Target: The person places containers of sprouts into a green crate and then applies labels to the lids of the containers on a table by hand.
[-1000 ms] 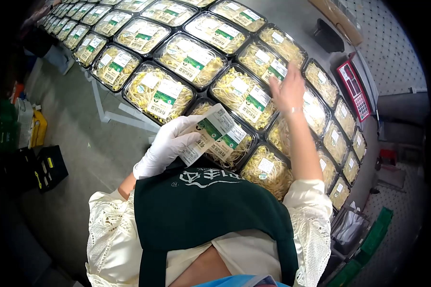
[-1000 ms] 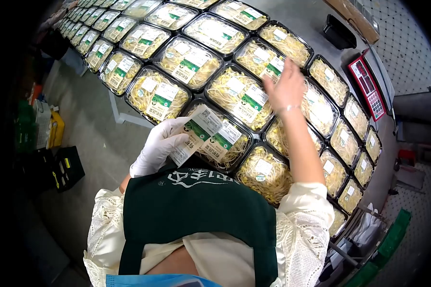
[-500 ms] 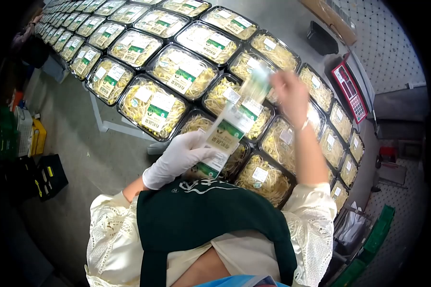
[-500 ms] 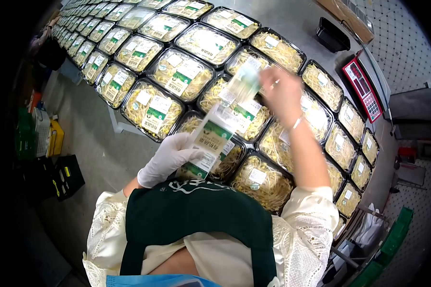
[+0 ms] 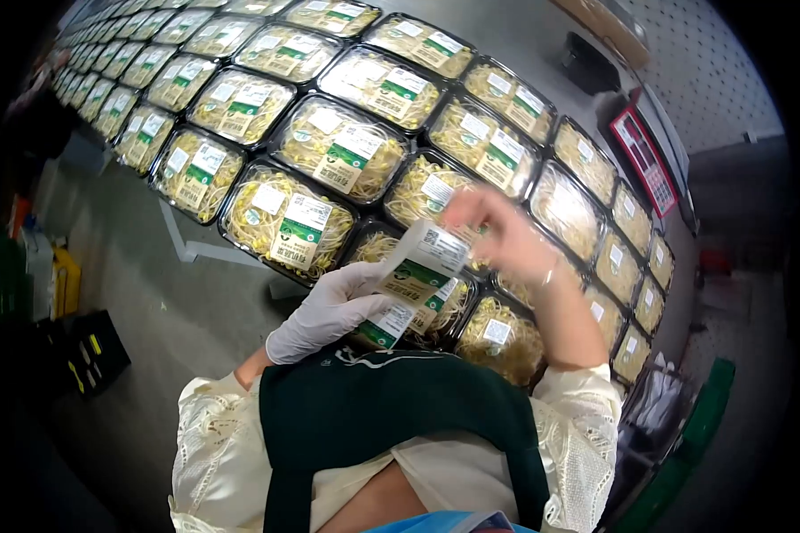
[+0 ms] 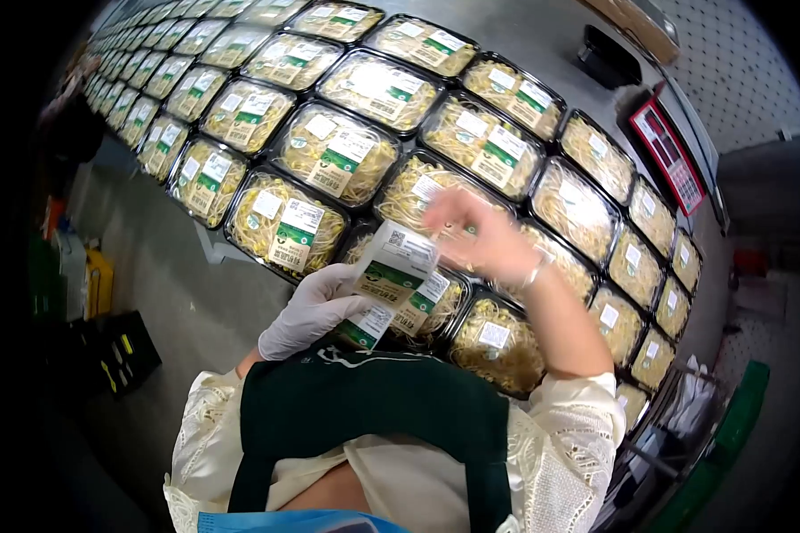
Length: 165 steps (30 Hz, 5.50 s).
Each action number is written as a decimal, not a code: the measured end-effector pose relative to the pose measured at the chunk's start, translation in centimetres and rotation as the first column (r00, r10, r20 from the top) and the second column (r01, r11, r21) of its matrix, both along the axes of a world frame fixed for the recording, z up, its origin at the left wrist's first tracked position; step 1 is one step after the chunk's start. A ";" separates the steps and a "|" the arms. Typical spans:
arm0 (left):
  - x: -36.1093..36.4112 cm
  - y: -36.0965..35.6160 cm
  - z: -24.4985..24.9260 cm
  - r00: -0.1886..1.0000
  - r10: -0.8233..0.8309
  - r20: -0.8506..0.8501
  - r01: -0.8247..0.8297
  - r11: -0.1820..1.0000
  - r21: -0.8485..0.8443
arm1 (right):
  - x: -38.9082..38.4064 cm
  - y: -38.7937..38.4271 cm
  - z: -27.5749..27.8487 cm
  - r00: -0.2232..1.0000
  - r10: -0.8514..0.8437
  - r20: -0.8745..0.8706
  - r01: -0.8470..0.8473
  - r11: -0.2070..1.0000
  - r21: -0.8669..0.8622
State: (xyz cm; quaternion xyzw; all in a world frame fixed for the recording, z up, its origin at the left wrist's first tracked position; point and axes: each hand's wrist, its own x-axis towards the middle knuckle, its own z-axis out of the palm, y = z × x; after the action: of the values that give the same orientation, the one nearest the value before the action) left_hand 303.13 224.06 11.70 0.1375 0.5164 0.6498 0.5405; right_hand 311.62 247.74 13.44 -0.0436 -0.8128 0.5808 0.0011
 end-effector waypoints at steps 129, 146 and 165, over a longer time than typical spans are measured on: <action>18.8 -0.4 -3.1 0.930 -0.191 -0.315 0.221 0.973 0.065 | 25.8 -11.4 -1.7 0.912 -0.374 -0.167 0.410 0.837 0.362; 29.0 7.0 -3.0 0.967 -0.193 -0.168 0.189 0.981 -0.045 | 38.9 2.9 -6.0 0.907 -0.345 -0.242 0.344 0.276 0.897; 36.1 9.1 -3.6 0.963 0.036 -0.268 -0.059 0.995 -0.076 | 35.3 13.6 -1.7 0.861 -0.380 -0.338 0.493 0.462 0.737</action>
State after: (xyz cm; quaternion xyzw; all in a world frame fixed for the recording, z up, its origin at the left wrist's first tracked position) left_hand 339.25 233.16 8.12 0.1884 0.6141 0.6161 0.4558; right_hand 346.94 261.32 11.74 -0.2082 -0.9439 0.1312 0.2203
